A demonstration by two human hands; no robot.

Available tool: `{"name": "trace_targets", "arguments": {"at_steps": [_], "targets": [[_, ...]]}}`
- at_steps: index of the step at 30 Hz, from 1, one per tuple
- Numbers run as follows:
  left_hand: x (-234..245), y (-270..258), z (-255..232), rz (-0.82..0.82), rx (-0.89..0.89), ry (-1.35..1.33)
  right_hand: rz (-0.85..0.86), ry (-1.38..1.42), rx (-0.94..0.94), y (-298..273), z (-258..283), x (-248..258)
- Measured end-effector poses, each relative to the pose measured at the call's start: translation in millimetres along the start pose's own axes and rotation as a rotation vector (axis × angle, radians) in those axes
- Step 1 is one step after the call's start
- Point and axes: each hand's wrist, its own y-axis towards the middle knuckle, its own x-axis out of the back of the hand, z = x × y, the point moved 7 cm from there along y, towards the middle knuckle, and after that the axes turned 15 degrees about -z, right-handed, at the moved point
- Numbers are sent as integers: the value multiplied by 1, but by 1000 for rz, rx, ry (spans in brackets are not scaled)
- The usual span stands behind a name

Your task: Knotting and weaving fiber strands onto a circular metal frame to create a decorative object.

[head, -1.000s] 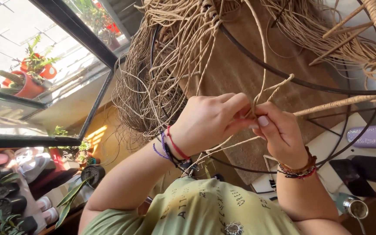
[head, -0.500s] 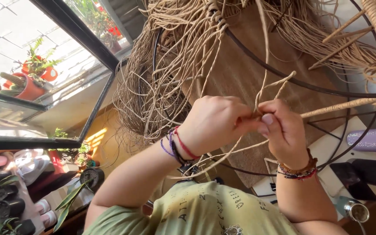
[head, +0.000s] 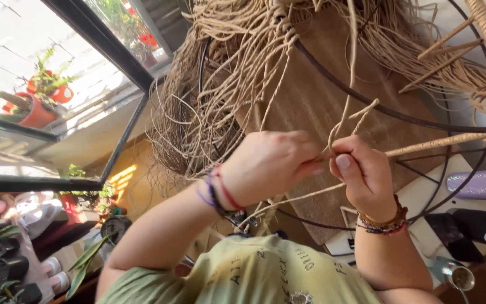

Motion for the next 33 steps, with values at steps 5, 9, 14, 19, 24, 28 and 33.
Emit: {"name": "trace_targets", "arguments": {"at_steps": [5, 9, 14, 19, 24, 28, 33], "targets": [[-20, -50, 47, 355, 92, 146, -4, 37, -13, 0, -5, 0], [19, 7, -9, -124, 31, -112, -34, 106, -35, -6, -11, -2], [-22, -23, 21, 50, 11, 99, -34, 50, -7, -2, -6, -5], [-78, -108, 101, 456, 89, 449, -12, 73, -21, 3, -2, 0], [-17, -77, 74, 598, 258, 386, -5, 114, -21, 0, 1, -3], [28, -12, 6, -178, 6, -57, 27, 58, -116, 1, 16, -11], [-3, -10, 3, -115, 166, -318, -31, 171, -117, -4, 10, -4]]}}
